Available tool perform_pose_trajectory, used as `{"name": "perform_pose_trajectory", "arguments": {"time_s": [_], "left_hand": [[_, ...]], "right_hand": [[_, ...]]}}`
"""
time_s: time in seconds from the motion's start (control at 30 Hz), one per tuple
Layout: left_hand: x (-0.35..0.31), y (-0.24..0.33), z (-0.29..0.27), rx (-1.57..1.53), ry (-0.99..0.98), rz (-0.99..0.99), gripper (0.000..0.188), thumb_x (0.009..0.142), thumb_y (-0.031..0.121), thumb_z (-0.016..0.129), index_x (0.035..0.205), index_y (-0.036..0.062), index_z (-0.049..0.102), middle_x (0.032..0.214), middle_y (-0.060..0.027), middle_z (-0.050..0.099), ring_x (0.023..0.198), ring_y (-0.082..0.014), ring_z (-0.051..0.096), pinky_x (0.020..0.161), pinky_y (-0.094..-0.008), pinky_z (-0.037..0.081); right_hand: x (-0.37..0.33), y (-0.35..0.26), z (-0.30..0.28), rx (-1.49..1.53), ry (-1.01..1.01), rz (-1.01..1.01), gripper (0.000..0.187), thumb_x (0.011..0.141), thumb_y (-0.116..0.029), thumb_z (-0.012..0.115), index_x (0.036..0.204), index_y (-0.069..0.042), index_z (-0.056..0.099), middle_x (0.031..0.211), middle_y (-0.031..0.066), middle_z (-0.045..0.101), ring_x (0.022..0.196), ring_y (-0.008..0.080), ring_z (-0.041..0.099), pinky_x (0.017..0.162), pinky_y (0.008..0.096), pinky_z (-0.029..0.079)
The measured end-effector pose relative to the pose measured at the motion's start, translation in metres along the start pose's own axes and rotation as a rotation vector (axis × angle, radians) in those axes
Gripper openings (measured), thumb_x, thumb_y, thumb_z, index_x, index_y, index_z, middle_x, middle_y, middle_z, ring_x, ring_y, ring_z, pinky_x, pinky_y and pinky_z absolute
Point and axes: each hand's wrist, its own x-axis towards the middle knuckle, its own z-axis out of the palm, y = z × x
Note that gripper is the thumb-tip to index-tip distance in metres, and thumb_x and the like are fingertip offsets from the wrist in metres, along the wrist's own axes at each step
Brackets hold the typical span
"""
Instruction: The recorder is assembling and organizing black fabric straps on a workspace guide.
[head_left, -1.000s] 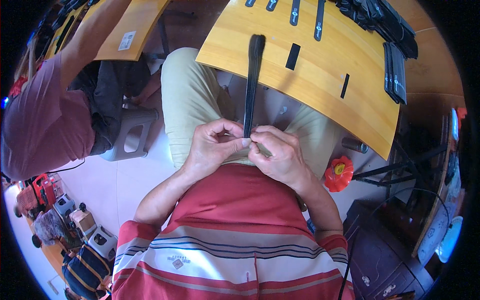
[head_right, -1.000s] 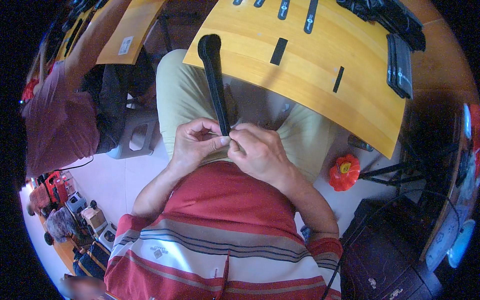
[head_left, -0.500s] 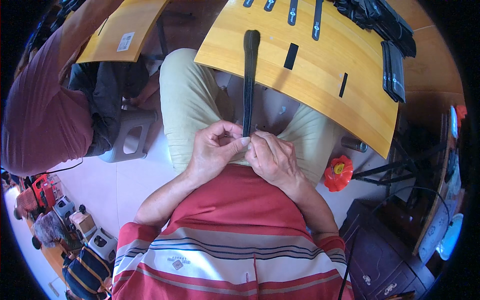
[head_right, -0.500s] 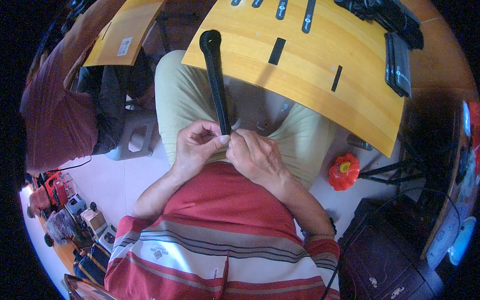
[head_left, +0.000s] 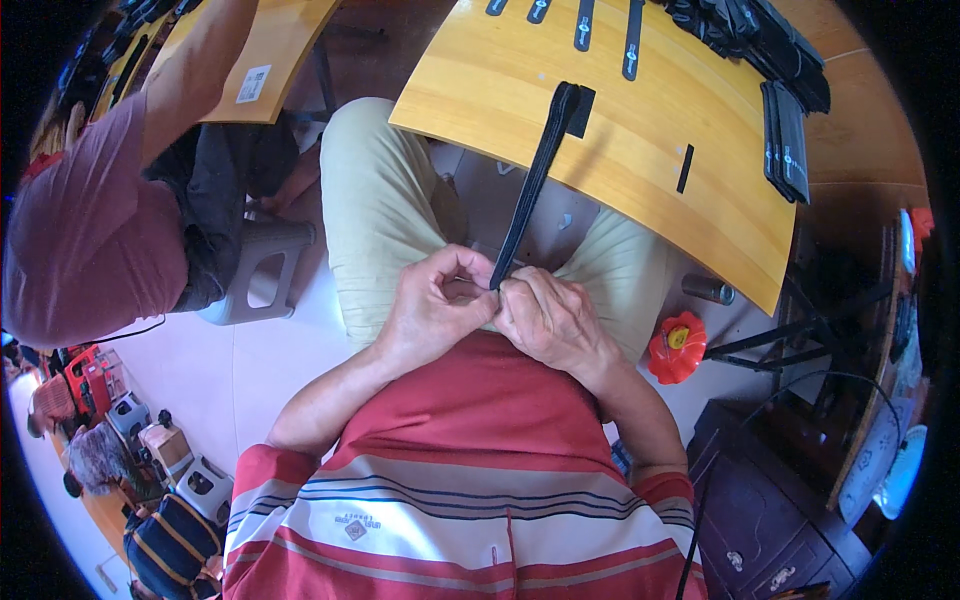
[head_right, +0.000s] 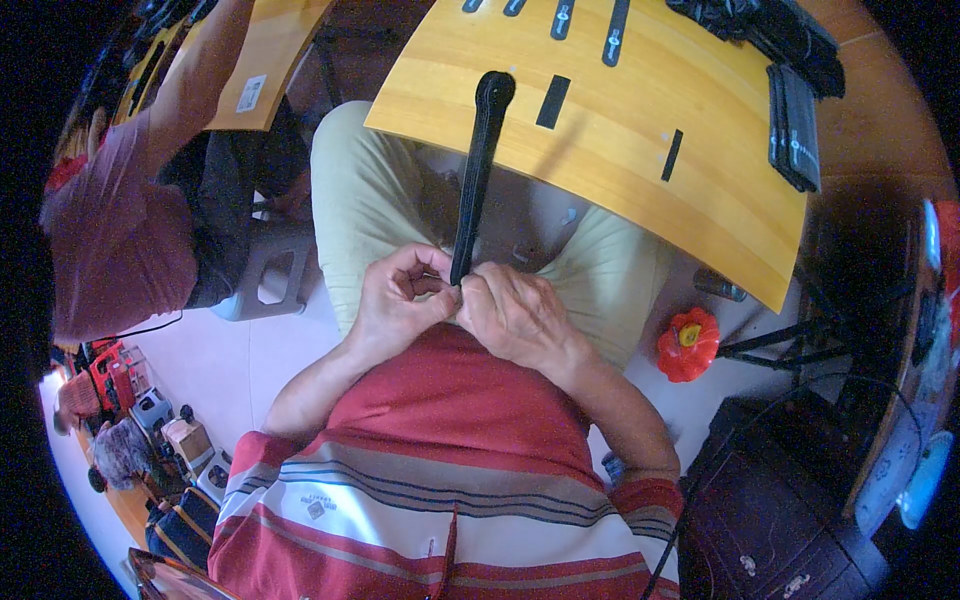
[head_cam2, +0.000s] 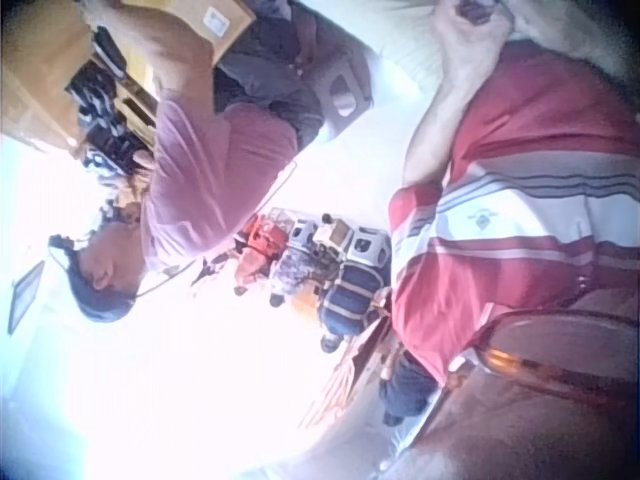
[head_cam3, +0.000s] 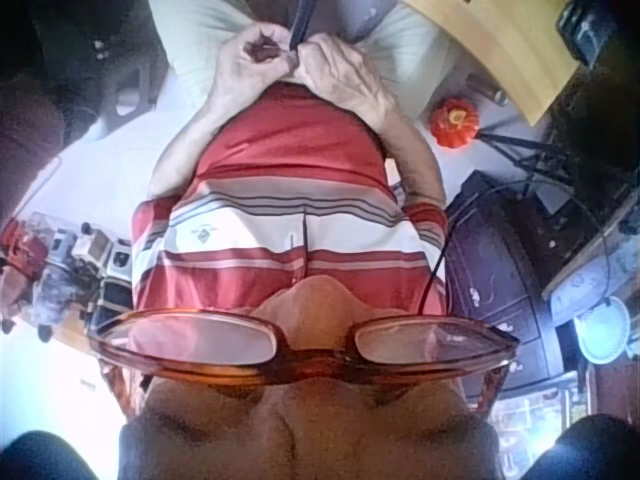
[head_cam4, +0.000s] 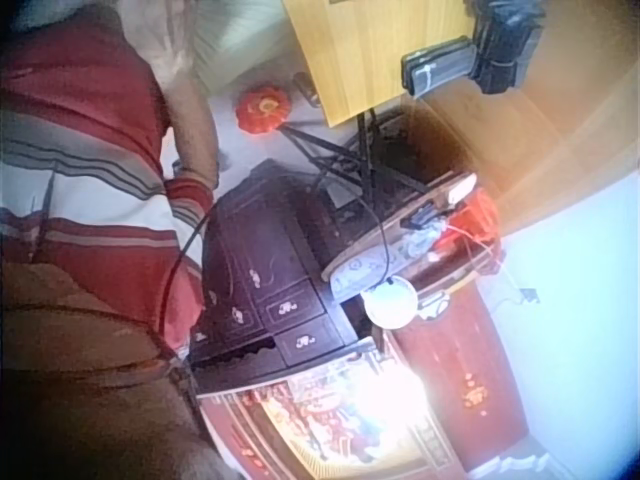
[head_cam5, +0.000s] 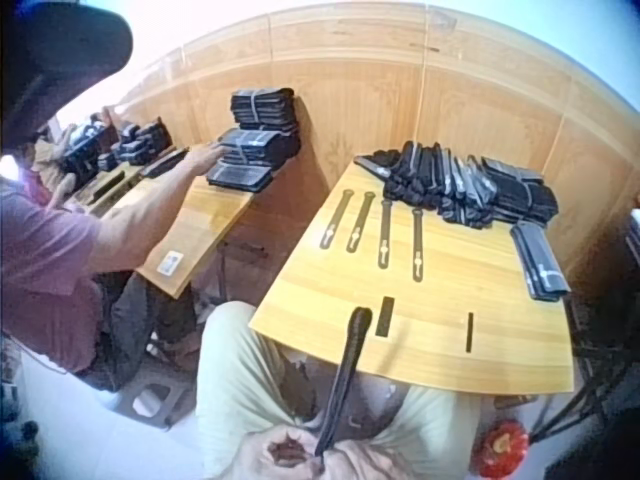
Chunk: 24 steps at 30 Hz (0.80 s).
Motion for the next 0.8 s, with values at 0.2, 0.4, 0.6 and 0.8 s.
{"name": "perform_pose_trajectory", "arguments": {"time_s": [0.2, 0.4, 0.6, 0.8], "left_hand": [[0.000, -0.001, -0.004, -0.076, -0.033, -0.036, 0.022, 0.084, -0.009, 0.071, 0.104, -0.0039, 0.062, 0.099, -0.0055, 0.066, 0.089, -0.0101, 0.066, 0.083, -0.0261, 0.058], [0.001, 0.005, -0.010, -0.175, -0.071, -0.112, 0.022, 0.083, -0.009, 0.072, 0.101, -0.0026, 0.063, 0.097, -0.0045, 0.067, 0.085, -0.0084, 0.065, 0.081, -0.0249, 0.057], [0.002, -0.004, -0.009, -0.177, 0.024, -0.096, 0.019, 0.084, -0.008, 0.071, 0.099, -0.0003, 0.065, 0.094, -0.0033, 0.068, 0.085, -0.0065, 0.064, 0.078, -0.0229, 0.056], [0.003, -0.007, -0.006, -0.202, 0.074, -0.117, 0.018, 0.084, -0.008, 0.072, 0.098, 0.0007, 0.064, 0.094, -0.0027, 0.069, 0.085, -0.0063, 0.064, 0.079, -0.0227, 0.056]], "right_hand": [[0.002, 0.006, -0.011, 0.036, -0.096, -0.089, 0.025, 0.073, -0.003, 0.073, 0.087, -0.003, 0.053, 0.081, 0.0113, 0.059, 0.071, 0.0257, 0.066, 0.056, 0.0367, 0.056], [0.009, 0.009, -0.015, 0.092, -0.110, -0.088, 0.022, 0.074, -0.001, 0.072, 0.086, -0.003, 0.055, 0.081, 0.0107, 0.058, 0.070, 0.0259, 0.065, 0.057, 0.0372, 0.056], [0.010, 0.003, -0.003, 0.166, 0.111, -0.006, 0.017, 0.078, -0.003, 0.072, 0.087, -0.004, 0.058, 0.082, 0.0113, 0.060, 0.071, 0.0277, 0.067, 0.061, 0.0399, 0.057], [-0.001, 0.000, 0.005, 0.214, 0.197, 0.042, 0.027, 0.073, 0.001, 0.075, 0.098, 0.001, 0.063, 0.096, 0.0165, 0.068, 0.080, 0.0302, 0.071, 0.067, 0.0389, 0.059]]}}
